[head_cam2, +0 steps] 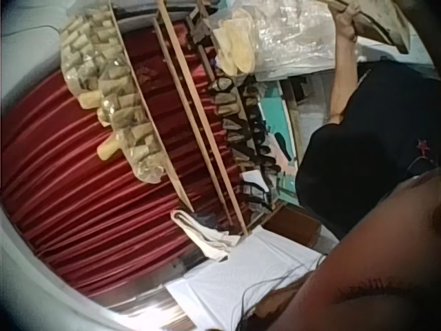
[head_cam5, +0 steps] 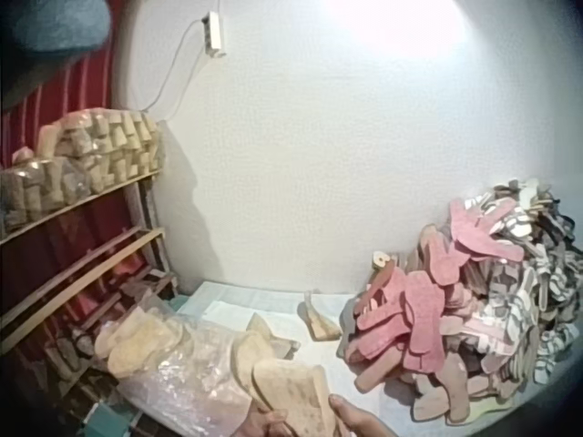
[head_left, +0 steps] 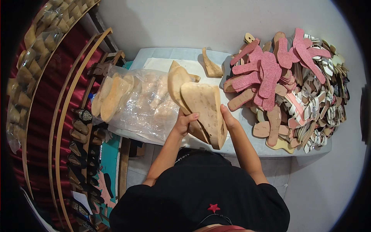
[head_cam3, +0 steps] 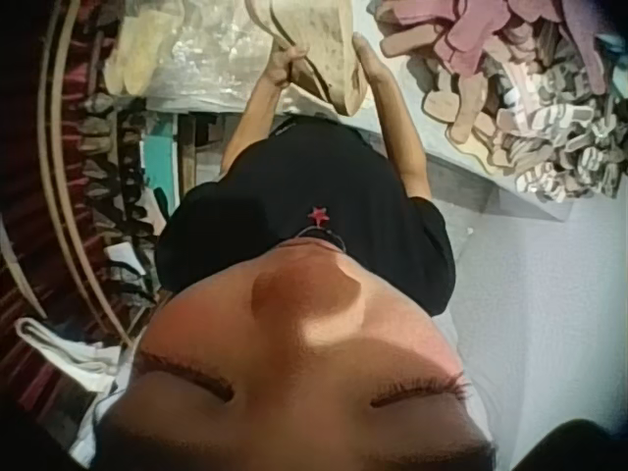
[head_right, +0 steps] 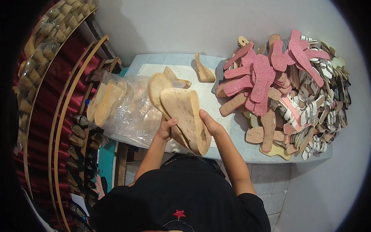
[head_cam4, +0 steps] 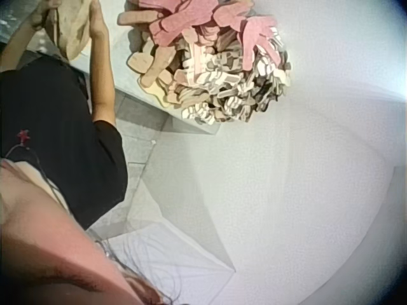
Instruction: Organizing and sorting various shoe components, including wooden lasts, soles, and finished sandals.
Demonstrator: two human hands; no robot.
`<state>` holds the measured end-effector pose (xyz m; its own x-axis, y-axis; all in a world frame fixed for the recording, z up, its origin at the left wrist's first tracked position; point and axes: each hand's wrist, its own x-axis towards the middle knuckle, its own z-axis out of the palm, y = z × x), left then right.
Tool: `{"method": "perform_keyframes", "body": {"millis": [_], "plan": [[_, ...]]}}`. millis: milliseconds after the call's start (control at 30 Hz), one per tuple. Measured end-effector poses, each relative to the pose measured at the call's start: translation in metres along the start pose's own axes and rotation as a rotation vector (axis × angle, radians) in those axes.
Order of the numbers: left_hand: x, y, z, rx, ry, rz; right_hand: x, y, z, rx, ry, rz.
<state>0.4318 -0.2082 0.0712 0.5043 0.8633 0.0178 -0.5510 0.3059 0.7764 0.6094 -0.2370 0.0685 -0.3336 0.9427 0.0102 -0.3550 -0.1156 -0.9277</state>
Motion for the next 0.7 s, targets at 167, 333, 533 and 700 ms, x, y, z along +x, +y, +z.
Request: {"method": "perform_keyframes", "body": {"millis": [167,333,533,700], "plan": [[0.007,-0.008,0.010,0.223,0.053,0.006,-0.008,0.007,-0.008,0.198,0.049,0.041],[0.020,-0.027,0.011,0.463,0.078,0.172,-0.015,0.007,0.001,0.255,0.155,-0.114],[0.032,-0.035,0.014,0.936,0.157,0.429,-0.020,-0.004,-0.002,0.208,0.223,-0.137],[0.038,-0.042,0.018,0.935,0.115,0.331,-0.024,0.000,-0.015,0.251,0.254,-0.063]]}}
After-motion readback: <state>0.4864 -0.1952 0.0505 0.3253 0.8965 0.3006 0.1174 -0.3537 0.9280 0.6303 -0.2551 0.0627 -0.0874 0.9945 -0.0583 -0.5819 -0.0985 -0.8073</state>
